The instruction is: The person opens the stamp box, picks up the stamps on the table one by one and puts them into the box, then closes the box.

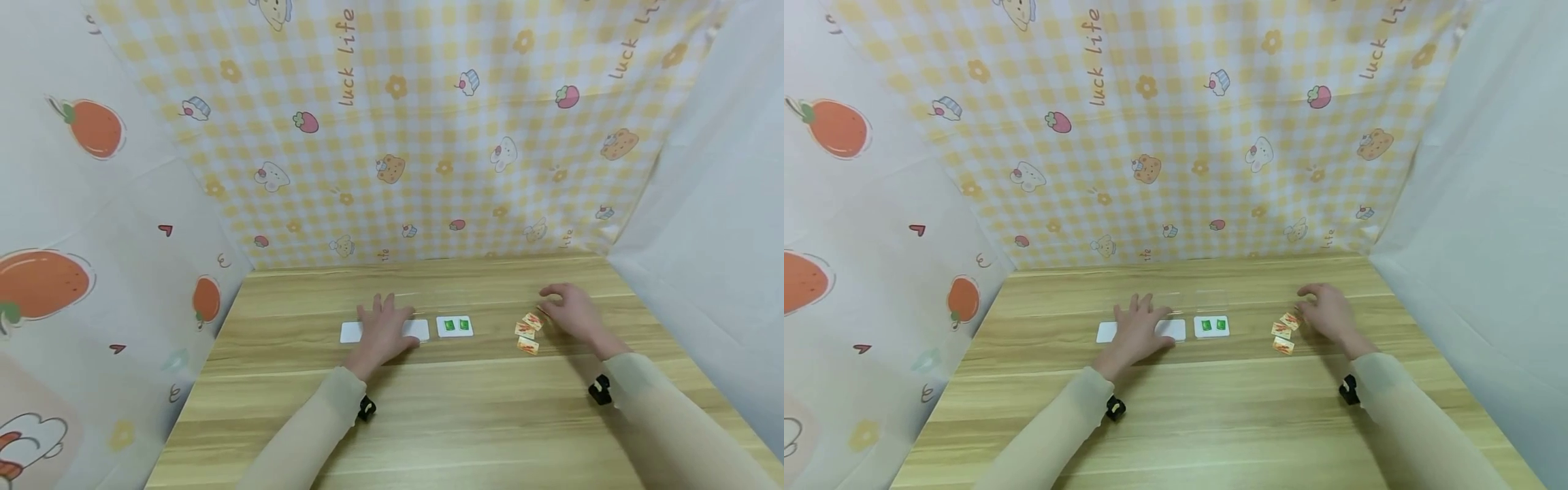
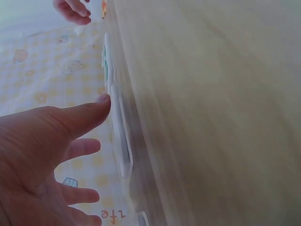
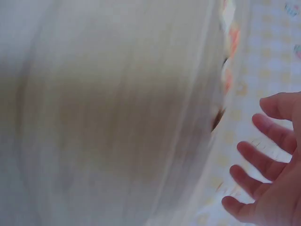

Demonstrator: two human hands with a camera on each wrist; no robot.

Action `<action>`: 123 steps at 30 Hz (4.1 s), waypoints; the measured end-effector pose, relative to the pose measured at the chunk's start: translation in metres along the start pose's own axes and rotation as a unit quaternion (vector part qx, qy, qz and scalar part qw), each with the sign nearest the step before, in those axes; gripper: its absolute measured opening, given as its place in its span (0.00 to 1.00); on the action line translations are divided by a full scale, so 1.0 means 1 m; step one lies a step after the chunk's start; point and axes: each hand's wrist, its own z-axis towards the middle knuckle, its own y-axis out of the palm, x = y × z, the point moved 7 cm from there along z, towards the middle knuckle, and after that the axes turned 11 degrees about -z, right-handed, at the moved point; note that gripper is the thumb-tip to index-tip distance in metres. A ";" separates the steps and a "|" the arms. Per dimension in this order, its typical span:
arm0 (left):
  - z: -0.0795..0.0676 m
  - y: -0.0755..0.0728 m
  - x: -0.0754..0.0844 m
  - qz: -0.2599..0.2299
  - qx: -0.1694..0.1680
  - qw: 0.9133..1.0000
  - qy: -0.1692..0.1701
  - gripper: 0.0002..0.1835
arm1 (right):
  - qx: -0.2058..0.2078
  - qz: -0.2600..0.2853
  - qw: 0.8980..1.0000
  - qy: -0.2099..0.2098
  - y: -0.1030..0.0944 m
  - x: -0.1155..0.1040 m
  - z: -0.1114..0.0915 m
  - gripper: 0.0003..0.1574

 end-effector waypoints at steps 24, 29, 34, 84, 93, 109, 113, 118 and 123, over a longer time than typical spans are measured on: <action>-0.015 -0.009 -0.029 -0.031 0.013 0.999 -0.017 0.33 | -0.021 -0.113 0.991 0.064 0.001 0.032 -0.004 0.27; -0.016 -0.008 -0.030 -0.037 0.007 0.999 -0.025 0.34 | -0.018 -0.110 0.991 0.075 0.003 0.033 -0.005 0.25; -0.015 -0.007 -0.031 -0.030 -0.001 0.999 -0.034 0.34 | -0.016 -0.109 0.990 0.087 0.002 0.034 -0.006 0.23; -0.015 -0.004 -0.033 -0.032 -0.007 0.999 -0.038 0.34 | -0.033 0.341 0.933 0.112 -0.001 -0.081 -0.023 0.23; -0.017 -0.005 -0.032 -0.032 -0.012 0.999 -0.039 0.34 | -0.072 0.445 0.883 0.132 0.033 -0.119 -0.019 0.20; -0.013 -0.003 -0.034 -0.026 -0.007 0.999 -0.035 0.35 | -0.034 0.364 0.921 0.137 0.094 -0.176 -0.007 0.11; -0.011 -0.003 -0.034 -0.026 -0.008 0.999 -0.036 0.34 | -0.033 0.363 0.921 0.140 0.108 -0.183 -0.002 0.09; -0.011 -0.003 -0.033 -0.037 -0.010 0.999 -0.033 0.33 | -0.036 0.312 0.940 0.136 0.114 -0.189 0.002 0.08; -0.011 -0.003 -0.033 -0.039 -0.009 0.999 -0.035 0.34 | -0.037 0.220 0.970 0.101 0.108 -0.197 0.005 0.10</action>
